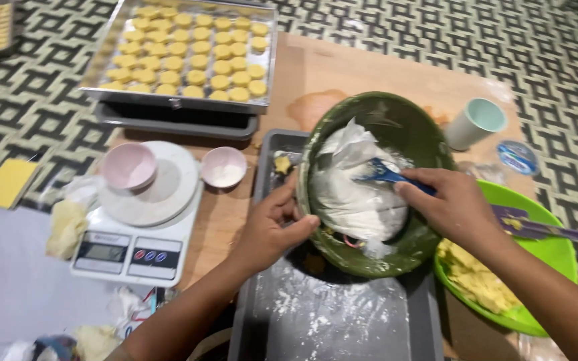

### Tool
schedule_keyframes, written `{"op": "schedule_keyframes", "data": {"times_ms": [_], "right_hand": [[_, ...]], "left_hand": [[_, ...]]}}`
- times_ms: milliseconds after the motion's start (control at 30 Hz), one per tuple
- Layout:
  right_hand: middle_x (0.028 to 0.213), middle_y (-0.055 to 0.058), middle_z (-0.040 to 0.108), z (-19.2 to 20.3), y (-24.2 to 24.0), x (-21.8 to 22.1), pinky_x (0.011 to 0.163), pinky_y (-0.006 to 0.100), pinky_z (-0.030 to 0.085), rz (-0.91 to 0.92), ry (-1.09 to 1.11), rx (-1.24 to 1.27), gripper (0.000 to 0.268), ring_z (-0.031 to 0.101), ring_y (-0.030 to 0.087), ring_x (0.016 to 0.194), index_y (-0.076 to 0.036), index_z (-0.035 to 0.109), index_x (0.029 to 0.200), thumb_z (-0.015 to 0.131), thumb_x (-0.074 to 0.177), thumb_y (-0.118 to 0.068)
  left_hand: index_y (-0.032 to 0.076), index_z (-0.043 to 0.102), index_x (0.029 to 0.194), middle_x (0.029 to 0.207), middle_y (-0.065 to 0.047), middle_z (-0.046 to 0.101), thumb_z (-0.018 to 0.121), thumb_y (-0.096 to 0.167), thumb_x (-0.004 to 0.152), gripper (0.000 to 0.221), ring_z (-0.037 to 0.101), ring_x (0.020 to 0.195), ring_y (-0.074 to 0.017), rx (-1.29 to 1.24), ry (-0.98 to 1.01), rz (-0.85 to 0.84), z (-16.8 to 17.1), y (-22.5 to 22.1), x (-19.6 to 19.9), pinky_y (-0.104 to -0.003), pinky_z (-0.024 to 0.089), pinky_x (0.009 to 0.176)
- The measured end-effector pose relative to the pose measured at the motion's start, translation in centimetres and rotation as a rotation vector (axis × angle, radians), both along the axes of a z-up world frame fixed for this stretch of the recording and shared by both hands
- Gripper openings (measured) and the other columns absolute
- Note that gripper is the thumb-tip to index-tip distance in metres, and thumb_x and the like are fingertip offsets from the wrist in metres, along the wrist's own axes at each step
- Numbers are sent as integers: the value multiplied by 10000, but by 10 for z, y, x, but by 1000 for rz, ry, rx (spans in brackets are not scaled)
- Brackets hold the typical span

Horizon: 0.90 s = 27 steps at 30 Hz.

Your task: Shaping cookie dough and using a cookie cutter to create star-shaped cookies on a tray

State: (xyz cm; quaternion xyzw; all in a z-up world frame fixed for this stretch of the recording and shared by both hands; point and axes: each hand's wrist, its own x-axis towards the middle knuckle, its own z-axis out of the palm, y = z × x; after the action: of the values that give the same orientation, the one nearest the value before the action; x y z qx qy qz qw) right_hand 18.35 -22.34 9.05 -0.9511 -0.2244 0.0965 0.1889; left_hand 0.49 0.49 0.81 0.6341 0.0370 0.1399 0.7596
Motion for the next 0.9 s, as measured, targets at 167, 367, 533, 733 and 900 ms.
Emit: {"op": "schedule_keyframes", "data": {"times_ms": [167,367,533,733,900], "right_hand": [[1240,22,777,14,-3,-16,946,329,491,-71,80,-50,432,703,169,1152,-168,796,1212,672,878,-412],[1213,-7,795,16,-20,-32,846,332,512,-77,67,-80,419,735,169,1097,-227,805,1205,679,864,-438],[1211,-52,792,14,-30,-38,789,346,526,-87,36,-92,420,750,174,1021,-258,800,1201,663,868,-473],[1126,-49,826,14,-47,-44,676,333,519,-22,-12,-8,383,745,157,875,-229,803,1167,642,885,-432],[955,-28,828,10,-57,-47,694,334,472,-11,-87,36,402,709,164,802,-224,803,1173,638,891,-456]], "left_hand": [[105,307,1640,663,63,511,725,170,881,869,482,629,-39,-31,109,-2,15,6,-7,-190,433,622],[103,328,1640,792,50,584,711,125,896,837,536,741,-25,-205,25,-65,1,10,-1,-193,471,732],[95,300,1649,887,38,662,705,88,897,854,591,826,-39,-281,9,-81,-6,11,1,-222,514,803],[79,324,1635,835,43,652,722,85,889,846,569,759,-16,-294,-52,-71,-21,14,7,-199,520,757],[58,297,1640,885,29,685,720,85,878,873,579,782,-31,-296,-44,-51,-19,13,5,-231,545,804]]}}
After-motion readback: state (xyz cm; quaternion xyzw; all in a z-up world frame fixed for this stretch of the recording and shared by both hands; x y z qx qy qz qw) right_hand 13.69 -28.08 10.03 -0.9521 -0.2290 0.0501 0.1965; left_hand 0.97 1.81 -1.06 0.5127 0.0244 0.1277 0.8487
